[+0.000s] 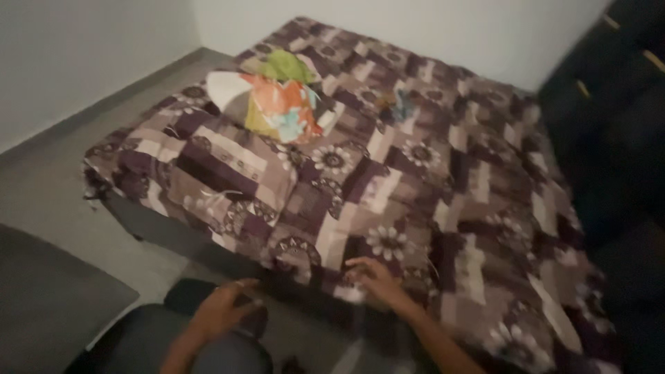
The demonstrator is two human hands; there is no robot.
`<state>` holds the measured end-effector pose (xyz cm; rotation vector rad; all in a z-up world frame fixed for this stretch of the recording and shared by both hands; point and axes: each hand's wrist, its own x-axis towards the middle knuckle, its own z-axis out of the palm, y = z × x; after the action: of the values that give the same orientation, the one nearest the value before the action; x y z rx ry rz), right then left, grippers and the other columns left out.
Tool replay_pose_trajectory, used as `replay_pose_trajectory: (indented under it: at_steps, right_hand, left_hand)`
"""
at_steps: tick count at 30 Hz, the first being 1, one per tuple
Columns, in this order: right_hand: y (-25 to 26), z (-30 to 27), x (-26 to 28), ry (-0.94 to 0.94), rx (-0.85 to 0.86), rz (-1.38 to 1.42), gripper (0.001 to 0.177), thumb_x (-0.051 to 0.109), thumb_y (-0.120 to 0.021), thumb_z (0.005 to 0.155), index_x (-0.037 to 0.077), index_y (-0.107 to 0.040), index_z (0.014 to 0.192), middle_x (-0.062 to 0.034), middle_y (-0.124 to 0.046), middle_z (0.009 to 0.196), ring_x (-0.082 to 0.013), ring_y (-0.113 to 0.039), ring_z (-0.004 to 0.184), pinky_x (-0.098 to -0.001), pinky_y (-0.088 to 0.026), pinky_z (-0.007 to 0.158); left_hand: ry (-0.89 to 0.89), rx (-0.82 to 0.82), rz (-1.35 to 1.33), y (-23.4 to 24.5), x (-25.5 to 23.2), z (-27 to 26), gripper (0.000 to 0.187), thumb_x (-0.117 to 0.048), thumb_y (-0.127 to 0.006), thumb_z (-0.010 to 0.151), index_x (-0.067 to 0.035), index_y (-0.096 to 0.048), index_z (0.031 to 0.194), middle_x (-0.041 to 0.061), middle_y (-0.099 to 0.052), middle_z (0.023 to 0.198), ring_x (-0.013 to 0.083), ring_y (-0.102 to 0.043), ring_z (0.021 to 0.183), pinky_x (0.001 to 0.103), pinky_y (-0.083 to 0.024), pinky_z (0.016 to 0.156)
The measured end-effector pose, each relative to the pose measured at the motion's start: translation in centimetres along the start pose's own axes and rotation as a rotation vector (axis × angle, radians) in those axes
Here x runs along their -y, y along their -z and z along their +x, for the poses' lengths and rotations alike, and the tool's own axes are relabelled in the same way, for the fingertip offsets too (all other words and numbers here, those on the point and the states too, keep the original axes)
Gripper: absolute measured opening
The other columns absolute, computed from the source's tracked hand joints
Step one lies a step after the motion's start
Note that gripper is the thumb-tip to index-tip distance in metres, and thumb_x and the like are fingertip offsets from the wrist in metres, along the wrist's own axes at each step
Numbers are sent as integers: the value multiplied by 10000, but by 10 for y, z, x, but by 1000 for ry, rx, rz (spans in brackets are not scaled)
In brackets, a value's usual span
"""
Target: The person moves around a bedroom, briefly handling a bag and a belt on a desk, then moves to a bed to fold a pile of clothes. They fold a light-colored garment and then a green garment, placing them on the bed.
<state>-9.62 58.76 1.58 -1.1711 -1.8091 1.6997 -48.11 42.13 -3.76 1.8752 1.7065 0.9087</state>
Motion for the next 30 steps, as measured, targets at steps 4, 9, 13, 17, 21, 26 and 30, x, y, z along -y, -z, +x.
replay_pose_trajectory:
  at_steps: [4, 9, 13, 17, 21, 26, 30]
  right_hand:
    - [20, 114, -8, 6, 123, 13, 402, 273, -627, 982, 112, -613, 1349, -56, -722, 1223, -174, -713, 1108, -345, -580, 905]
    - [17, 227, -14, 147, 329, 110, 408, 283, -652, 993, 111, -609, 1361, -87, -724, 1157, -191, -711, 1020, -355, -594, 826]
    - [6, 260, 3, -21, 320, -16, 426, 318, -651, 969, 147, -617, 1359, -57, -735, 1180, -159, -705, 1037, -315, -590, 824]
    - [-24, 279, 24, -14, 435, -94, 432, 347, -641, 987, 138, -621, 1364, -79, -734, 1217, -163, -705, 1094, -303, -599, 869]
    - [-43, 301, 45, 45, 551, -269, 463, 371, -599, 971, 148, -596, 1378, -84, -710, 1285, -169, -711, 1135, -314, -611, 892]
    - [-19, 335, 41, 66, 633, -331, 467, 363, -581, 980, 149, -583, 1395, -78, -726, 1299, -169, -721, 1128, -303, -631, 901]
    - [2, 362, 34, 3, 648, -212, 465, 309, -623, 992, 111, -584, 1411, -82, -714, 1283, -175, -707, 1134, -324, -597, 894]
  left_hand:
    - [37, -136, -240, 17, 65, 26, 541, -336, -739, 866, -69, -603, 1317, 142, -762, 1162, 272, -752, 1041, 375, -569, 902]
    - [283, -134, 8, 4, 120, 41, 607, -469, -796, 845, -75, -619, 1271, 173, -719, 1157, 333, -699, 1055, 423, -557, 907]
    - [229, 131, 326, -36, 145, 49, 702, -576, -823, 856, -47, -606, 1265, 224, -654, 1259, 402, -629, 1165, 481, -512, 968]
    - [740, 519, 275, -73, 155, 38, 511, -490, -596, 925, -142, -701, 1284, 140, -706, 1277, 338, -669, 1204, 470, -506, 1044]
    - [1024, 386, 243, -83, 157, 30, 526, -499, -620, 915, -148, -701, 1299, 137, -690, 1307, 354, -645, 1224, 525, -498, 1018]
    - [1280, 353, 269, -92, 165, 43, 547, -510, -650, 904, -155, -701, 1317, 134, -670, 1345, 373, -615, 1249, 594, -488, 986]
    - [1423, 377, 312, -82, 187, 82, 565, -518, -674, 895, -161, -701, 1332, 132, -653, 1375, 389, -591, 1269, 650, -480, 961]
